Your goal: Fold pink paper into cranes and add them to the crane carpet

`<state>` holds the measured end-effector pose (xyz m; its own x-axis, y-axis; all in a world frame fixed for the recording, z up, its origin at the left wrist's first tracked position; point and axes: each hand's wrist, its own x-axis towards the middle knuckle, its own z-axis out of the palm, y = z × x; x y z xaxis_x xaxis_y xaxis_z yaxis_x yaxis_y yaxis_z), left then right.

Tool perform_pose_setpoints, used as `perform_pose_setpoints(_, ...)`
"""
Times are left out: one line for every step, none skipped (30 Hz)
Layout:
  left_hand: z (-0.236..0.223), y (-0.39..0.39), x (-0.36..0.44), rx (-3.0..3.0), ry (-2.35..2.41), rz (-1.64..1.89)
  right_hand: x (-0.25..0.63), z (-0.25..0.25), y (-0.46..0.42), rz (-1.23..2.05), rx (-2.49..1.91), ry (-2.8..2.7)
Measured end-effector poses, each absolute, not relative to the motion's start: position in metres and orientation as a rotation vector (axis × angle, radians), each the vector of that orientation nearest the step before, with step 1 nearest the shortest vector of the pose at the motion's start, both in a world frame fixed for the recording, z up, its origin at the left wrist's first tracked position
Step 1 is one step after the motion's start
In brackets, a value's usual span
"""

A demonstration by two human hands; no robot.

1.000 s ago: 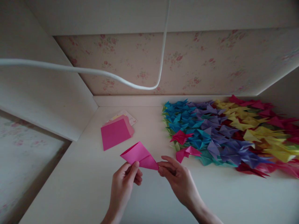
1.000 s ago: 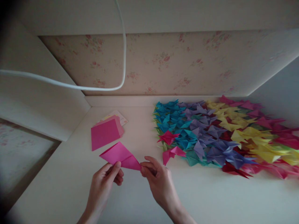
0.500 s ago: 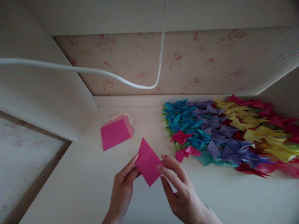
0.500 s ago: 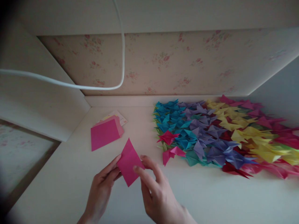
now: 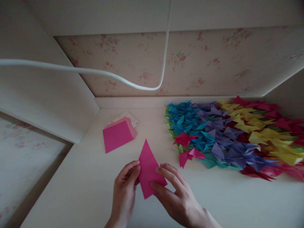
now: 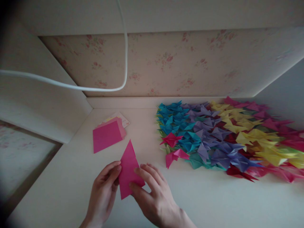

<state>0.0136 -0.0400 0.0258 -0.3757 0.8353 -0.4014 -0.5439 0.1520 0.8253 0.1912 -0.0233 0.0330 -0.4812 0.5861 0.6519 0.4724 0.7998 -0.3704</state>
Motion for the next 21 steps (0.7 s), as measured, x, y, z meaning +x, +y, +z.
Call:
perform_pose_setpoints(0.025,-0.041,0.013,0.350,1.273,1.489,0.191,0.032,-0.024,0.185,-0.785,-2.143)
perform_pose_setpoints(0.025,-0.041,0.013,0.381,1.283,1.463,0.191,0.030,-0.024,0.207,-0.796,-2.123)
perform_pose_setpoints(0.024,-0.042,0.012,0.419,1.292,1.438,0.192,0.028,-0.025,0.238,-0.813,-2.104)
perform_pose_setpoints(0.024,-0.043,0.011,0.462,1.298,1.418,0.192,0.027,-0.025,0.273,-0.831,-2.087)
perform_pose_setpoints(0.024,-0.043,0.011,0.506,1.305,1.405,0.193,0.025,-0.025,0.306,-0.844,-2.075)
perform_pose_setpoints(0.024,-0.044,0.010,0.549,1.314,1.397,0.193,0.024,-0.025,0.329,-0.848,-2.069)
perform_pose_setpoints(0.026,-0.045,0.008,0.588,1.327,1.384,0.194,0.023,-0.024,0.343,-0.843,-2.072)
perform_pose_setpoints(0.027,-0.046,0.007,0.620,1.344,1.360,0.194,0.023,-0.023,0.347,-0.831,-2.082)
perform_pose_setpoints(0.029,-0.046,0.006,0.646,1.364,1.329,0.195,0.023,-0.023,0.347,-0.816,-2.100)
perform_pose_setpoints(0.030,-0.047,0.005,0.668,1.388,1.290,0.195,0.024,-0.022,0.340,-0.802,-2.122)
perform_pose_setpoints(0.032,-0.047,0.003,0.686,1.413,1.254,0.195,0.026,-0.021,0.329,-0.790,-2.145)
perform_pose_setpoints(0.033,-0.047,0.002,0.706,1.435,1.224,0.195,0.027,-0.020,0.314,-0.780,-2.168)
perform_pose_setpoints(0.033,-0.047,0.001,0.726,1.454,1.205,0.194,0.028,-0.019,0.294,-0.770,-2.185)
perform_pose_setpoints(0.033,-0.047,-0.001,0.744,1.467,1.196,0.194,0.030,-0.019,0.271,-0.759,-2.195)
perform_pose_setpoints(0.032,-0.047,-0.001,0.759,1.473,1.191,0.193,0.030,-0.018,0.252,-0.746,-2.200)
perform_pose_setpoints(0.031,-0.047,-0.002,0.769,1.473,1.189,0.192,0.030,-0.018,0.239,-0.734,-2.200)
perform_pose_setpoints(0.029,-0.046,-0.003,0.773,1.469,1.186,0.192,0.030,-0.018,0.236,-0.726,-2.196)
perform_pose_setpoints(0.028,-0.046,-0.003,0.771,1.464,1.185,0.192,0.030,-0.019,0.244,-0.722,-2.189)
perform_pose_setpoints(0.026,-0.046,-0.003,0.764,1.461,1.191,0.191,0.029,-0.019,0.265,-0.728,-2.175)
perform_pose_setpoints(0.026,-0.046,-0.003,0.758,1.455,1.201,0.191,0.029,-0.020,0.300,-0.742,-2.153)
perform_pose_setpoints(0.026,-0.046,-0.003,0.756,1.446,1.210,0.191,0.028,-0.020,0.347,-0.768,-2.121)
